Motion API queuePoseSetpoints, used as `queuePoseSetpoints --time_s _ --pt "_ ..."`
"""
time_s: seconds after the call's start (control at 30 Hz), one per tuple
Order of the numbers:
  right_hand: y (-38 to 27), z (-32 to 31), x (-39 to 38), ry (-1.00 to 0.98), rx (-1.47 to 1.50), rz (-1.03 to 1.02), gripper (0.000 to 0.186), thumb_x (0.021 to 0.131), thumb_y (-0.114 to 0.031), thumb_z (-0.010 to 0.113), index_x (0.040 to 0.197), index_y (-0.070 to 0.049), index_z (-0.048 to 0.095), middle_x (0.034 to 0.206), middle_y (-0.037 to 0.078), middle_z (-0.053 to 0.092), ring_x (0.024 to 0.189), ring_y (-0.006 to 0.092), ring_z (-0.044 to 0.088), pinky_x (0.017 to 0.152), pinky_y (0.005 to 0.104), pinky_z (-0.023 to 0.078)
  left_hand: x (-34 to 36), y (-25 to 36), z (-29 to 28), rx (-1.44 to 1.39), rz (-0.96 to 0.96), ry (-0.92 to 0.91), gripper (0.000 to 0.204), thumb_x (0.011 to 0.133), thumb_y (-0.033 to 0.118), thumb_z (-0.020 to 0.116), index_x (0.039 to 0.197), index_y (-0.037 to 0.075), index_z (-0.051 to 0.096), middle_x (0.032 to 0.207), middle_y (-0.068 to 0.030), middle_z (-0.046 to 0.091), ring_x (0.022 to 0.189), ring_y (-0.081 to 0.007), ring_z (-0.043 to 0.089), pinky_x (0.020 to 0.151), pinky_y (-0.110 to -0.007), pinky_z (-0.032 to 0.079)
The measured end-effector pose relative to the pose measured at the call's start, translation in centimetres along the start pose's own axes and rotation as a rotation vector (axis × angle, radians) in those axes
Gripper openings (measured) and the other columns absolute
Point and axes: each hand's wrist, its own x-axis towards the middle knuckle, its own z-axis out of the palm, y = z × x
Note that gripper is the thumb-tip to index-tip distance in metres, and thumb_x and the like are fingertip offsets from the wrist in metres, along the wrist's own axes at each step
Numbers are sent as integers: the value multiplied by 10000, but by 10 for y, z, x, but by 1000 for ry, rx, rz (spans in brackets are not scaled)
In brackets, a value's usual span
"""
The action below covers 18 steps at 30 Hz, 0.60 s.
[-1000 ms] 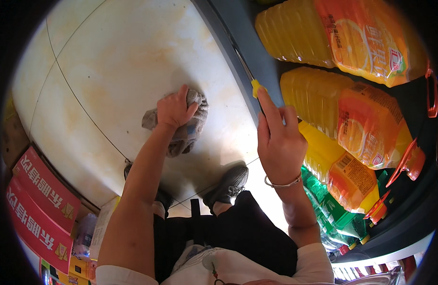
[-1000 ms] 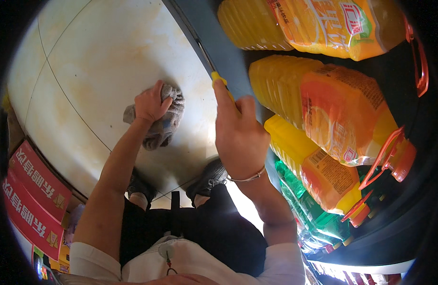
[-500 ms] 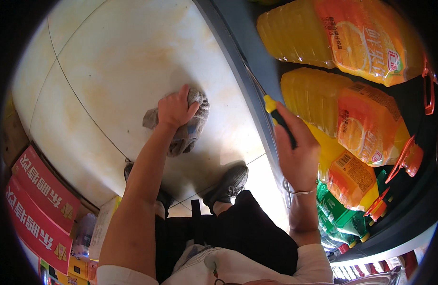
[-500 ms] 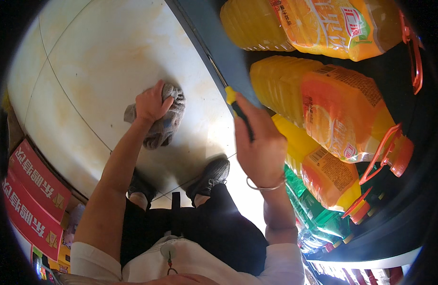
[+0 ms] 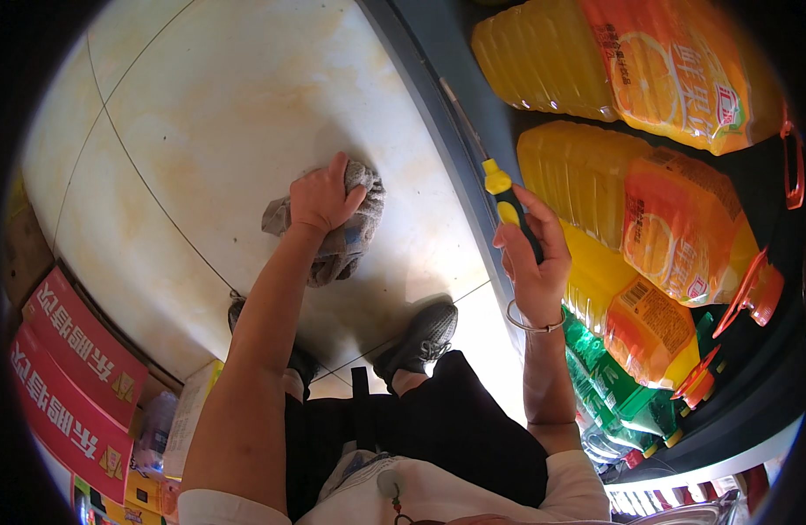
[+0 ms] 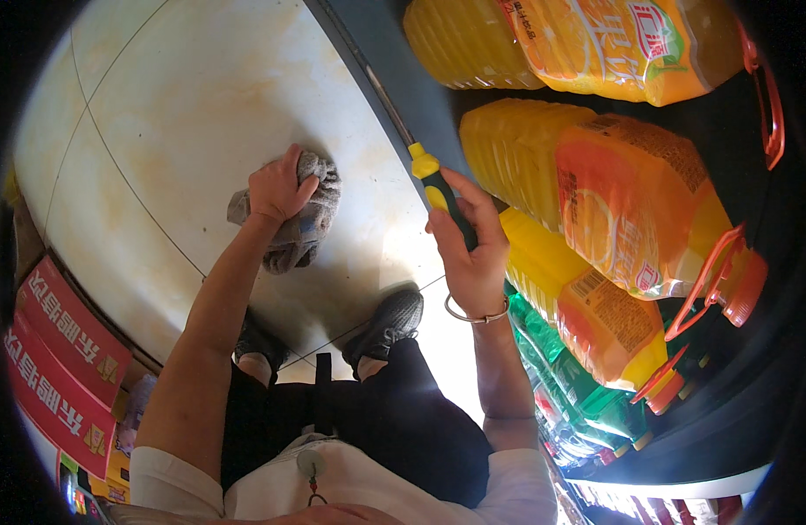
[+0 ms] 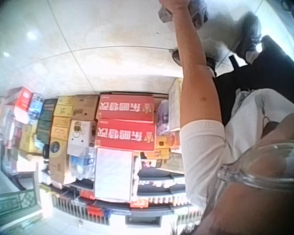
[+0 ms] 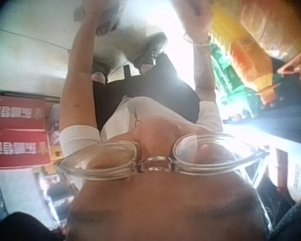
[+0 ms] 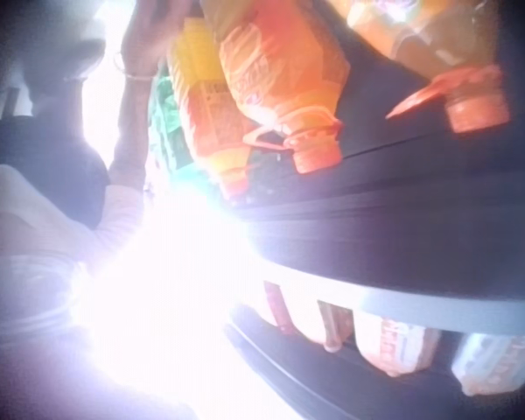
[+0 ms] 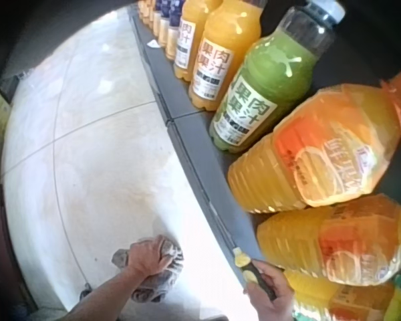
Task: The person wipes the underside of a refrigerator shelf with a cloth and scrapes at the edge of the shelf using a screwdriver.
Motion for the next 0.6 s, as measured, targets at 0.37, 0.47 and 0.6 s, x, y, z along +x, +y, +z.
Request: queuePoseSetpoints --time_s 0.37,0.47,0.6 --pt "3 1 4 5 107 -25 341 952 -45 508 1287 13 491 743 55 657 509 -14 377 471 152 306 -1 -1 1 -13 26 37 517 768 456 581 1151 117 508 701 -104 651 656 -304 648 549 -447 500" --pt "1 2 10 -52 34 59 341 951 -52 513 1285 15 491 739 53 656 517 -7 381 477 158 315 -1 0 -1 -4 16 21 520 767 454 581 1154 116 508 706 -107 652 662 -309 647 551 -451 500" --pt "12 2 17 -49 -22 79 372 933 -54 548 1297 1 490 785 57 660 554 18 429 494 178 359 1 7 -8 2 -42 -73 505 770 453 575 1155 130 534 801 -125 678 733 -327 661 610 -449 512"
